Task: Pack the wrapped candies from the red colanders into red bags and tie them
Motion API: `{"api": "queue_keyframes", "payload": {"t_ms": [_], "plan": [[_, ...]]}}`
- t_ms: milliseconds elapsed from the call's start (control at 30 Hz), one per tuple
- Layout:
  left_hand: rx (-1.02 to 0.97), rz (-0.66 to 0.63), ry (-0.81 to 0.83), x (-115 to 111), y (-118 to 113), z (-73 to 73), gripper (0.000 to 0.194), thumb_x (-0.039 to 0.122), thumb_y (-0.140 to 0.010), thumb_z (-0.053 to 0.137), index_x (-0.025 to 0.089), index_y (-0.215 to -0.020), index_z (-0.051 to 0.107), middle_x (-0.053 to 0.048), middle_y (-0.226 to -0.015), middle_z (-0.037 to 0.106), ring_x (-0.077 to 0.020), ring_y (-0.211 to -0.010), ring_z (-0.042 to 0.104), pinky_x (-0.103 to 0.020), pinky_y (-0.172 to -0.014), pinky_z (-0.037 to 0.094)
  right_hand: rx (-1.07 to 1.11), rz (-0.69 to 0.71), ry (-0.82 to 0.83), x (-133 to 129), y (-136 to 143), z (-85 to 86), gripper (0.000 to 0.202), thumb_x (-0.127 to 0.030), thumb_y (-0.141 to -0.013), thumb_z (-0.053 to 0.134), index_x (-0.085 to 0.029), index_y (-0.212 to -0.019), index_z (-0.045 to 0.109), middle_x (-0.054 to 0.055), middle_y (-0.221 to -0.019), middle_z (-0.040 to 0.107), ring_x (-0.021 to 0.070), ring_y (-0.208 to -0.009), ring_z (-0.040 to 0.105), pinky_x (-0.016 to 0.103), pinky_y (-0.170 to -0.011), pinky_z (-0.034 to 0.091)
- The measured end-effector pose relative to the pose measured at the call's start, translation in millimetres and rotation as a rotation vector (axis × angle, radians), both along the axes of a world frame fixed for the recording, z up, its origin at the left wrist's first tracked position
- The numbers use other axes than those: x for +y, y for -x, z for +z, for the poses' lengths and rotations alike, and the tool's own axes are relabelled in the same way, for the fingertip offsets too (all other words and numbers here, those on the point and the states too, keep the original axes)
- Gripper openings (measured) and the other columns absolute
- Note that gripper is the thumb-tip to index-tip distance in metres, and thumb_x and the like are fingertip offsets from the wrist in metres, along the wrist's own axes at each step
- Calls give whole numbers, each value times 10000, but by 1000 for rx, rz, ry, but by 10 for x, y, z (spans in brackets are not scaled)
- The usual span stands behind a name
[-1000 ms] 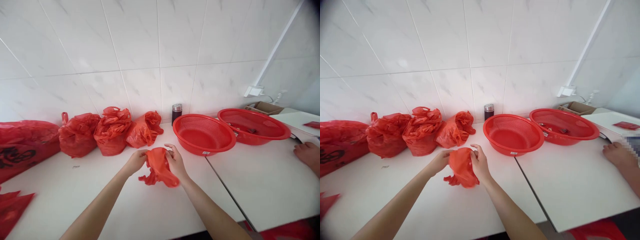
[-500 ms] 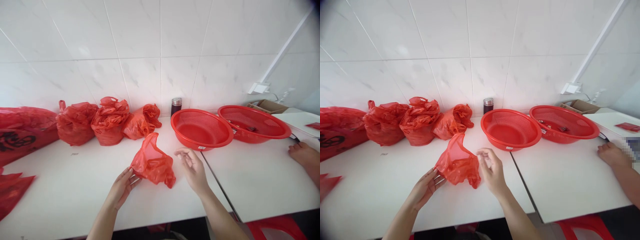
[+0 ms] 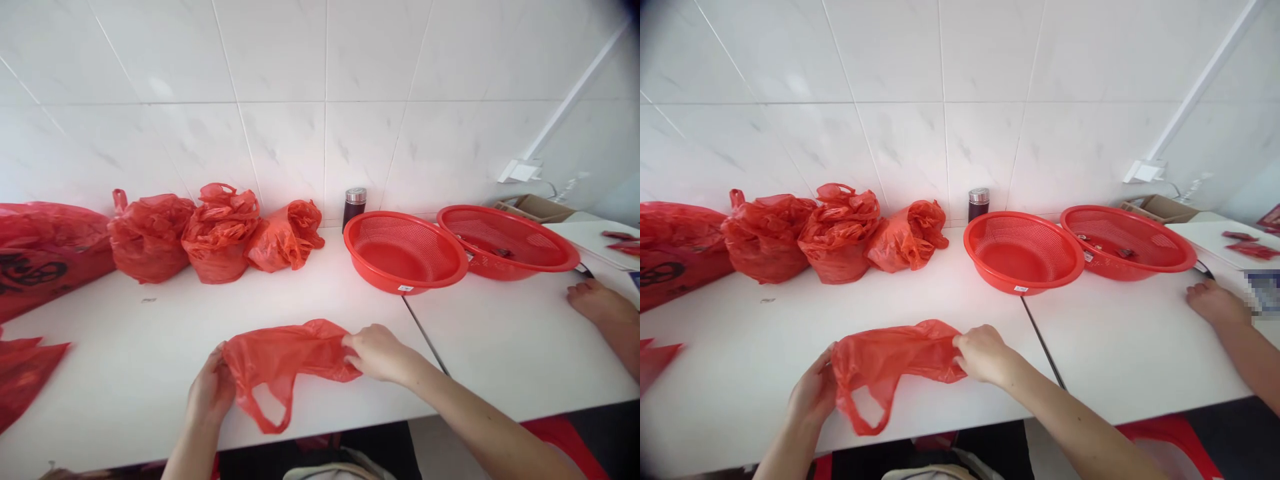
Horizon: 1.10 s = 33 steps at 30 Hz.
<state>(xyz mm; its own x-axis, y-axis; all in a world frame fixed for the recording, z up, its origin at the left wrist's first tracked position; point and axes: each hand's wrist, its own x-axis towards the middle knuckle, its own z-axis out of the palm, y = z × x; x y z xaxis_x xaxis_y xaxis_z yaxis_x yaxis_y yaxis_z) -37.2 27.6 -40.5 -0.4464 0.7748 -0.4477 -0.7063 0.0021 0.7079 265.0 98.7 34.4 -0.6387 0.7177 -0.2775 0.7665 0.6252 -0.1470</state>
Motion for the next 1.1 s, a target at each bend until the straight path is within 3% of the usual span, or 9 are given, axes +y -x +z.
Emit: {"api": "queue_keyframes", "payload": {"t_ms": [100,200,267,367,467,600,800,1000,1100], "plan": [[381,233,-30,-119,-128,229,173,115,-806,577,242,-923,568,-19,-1052,681,-181,-964,662,-359,-901,489,77,-37,-98,22,-45,76,277,-351,-878,574,-204,-1096,656,75,-818,732,254,-788,673,360,-778,399],[1138,334,-208,-239,-506,517,173,224,-805,634,249,-965,574,-60,-1256,580,-245,-1247,503,-463,-1077,336,237,-9,-172,17,69,106,196,-296,-906,539,-220,-1014,683,59,-912,722,228,-881,652,366,-840,375],[1538,125,-272,-266,-812,585,160,257,-786,659,249,-942,620,-85,-1313,536,-297,-1279,458,-503,-1069,330,293,20,-167,14,203,53,194,-221,-913,500,-204,-919,693,59,-920,709,219,-904,635,343,-805,383],[1722,-234,-160,-185,-1163,396,288,262,-738,694,267,-1025,667,-115,-1437,457,-406,-1365,322,-601,-1077,249,310,64,-127,1,406,-122,184,-139,-873,504,-171,-896,683,70,-918,696,210,-875,625,317,-754,400],[1636,-289,20,-32,-1178,60,555,153,-696,656,236,-1240,586,-160,-1500,382,-441,-1399,247,-628,-1103,153,345,122,-80,-43,495,-304,212,-100,-842,515,-168,-971,668,68,-959,696,208,-927,624,315,-806,405],[1626,-234,-16,65,-642,-112,596,35,-674,493,201,-1241,565,-150,-1426,451,-343,-1368,343,-493,-1111,271,335,126,-9,-92,326,-373,203,-154,-894,474,-197,-911,671,53,-904,709,212,-904,640,335,-830,401],[1421,-174,185,10,30,218,227,178,-692,600,248,-895,674,-78,-1038,636,-287,-952,604,-367,-823,481,213,61,116,-101,6,-74,226,-259,-907,477,-214,-995,680,71,-853,722,238,-786,663,310,-660,419],[415,-593,-57,-57,-369,500,175,306,-794,666,189,-922,692,-64,-924,715,-202,-798,654,-284,-728,505,482,188,-31,-112,366,93,347,-169,-928,426,-255,-1193,634,47,-1094,702,205,-1008,638,308,-847,441],[17,-551,-19,-114,-482,454,147,212,-775,667,155,-905,707,-64,-847,728,-195,-721,675,-296,-694,535,493,222,-110,3,497,-13,361,-157,-895,479,-239,-1218,617,70,-1155,682,233,-1098,606,350,-928,418]]}}
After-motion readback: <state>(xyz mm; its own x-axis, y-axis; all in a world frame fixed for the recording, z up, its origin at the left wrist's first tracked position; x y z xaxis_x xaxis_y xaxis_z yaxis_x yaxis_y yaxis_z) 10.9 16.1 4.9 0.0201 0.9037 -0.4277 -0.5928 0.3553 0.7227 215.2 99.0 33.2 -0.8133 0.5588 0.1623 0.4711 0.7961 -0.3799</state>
